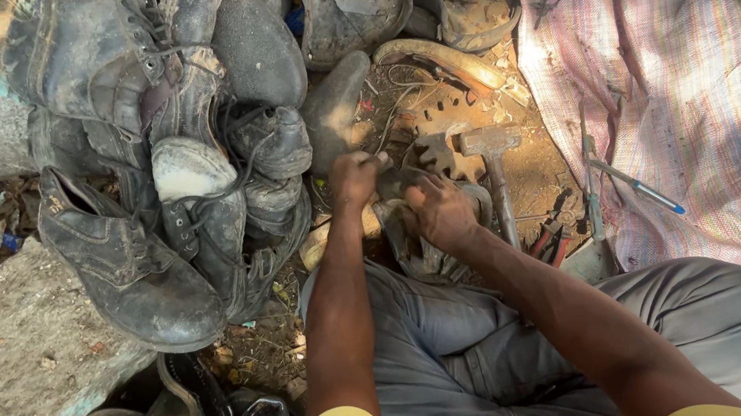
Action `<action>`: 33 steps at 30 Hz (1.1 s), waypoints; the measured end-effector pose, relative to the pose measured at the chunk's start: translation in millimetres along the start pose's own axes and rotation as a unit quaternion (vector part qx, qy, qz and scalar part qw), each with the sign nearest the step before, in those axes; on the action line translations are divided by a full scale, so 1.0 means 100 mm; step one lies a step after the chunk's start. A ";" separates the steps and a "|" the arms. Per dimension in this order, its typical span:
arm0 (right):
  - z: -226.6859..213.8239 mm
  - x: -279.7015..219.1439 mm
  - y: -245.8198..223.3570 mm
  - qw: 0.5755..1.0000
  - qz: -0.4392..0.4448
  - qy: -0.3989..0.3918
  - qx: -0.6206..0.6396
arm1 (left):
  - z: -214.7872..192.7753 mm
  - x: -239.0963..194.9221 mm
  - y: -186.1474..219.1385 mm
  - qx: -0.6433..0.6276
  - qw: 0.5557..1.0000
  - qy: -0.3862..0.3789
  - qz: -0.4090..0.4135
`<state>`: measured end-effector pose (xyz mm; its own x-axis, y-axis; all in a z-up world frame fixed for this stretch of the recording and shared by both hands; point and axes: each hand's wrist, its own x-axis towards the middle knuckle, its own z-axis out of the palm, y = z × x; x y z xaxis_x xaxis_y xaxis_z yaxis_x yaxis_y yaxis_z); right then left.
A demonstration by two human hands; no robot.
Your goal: The person sits on the ground and uses a hammer to repeatedly strike the sole of a shoe placed on a metal anvil. The person adjusts the shoe's position and continues hammering to separate the sole from the upper part.
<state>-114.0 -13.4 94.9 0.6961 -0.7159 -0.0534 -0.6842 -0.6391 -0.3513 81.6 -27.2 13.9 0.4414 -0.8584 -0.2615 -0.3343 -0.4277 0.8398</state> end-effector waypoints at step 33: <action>-1.90 -0.21 1.58 0.909 0.370 -0.098 0.166 | -0.39 -0.25 0.26 -0.107 0.968 0.218 0.068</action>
<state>-278.3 -152.7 218.2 0.1194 -0.8298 -0.5451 -0.9000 0.1415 -0.4124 94.2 -5.7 60.9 0.7304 -0.6816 0.0440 -0.2541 -0.2114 0.9438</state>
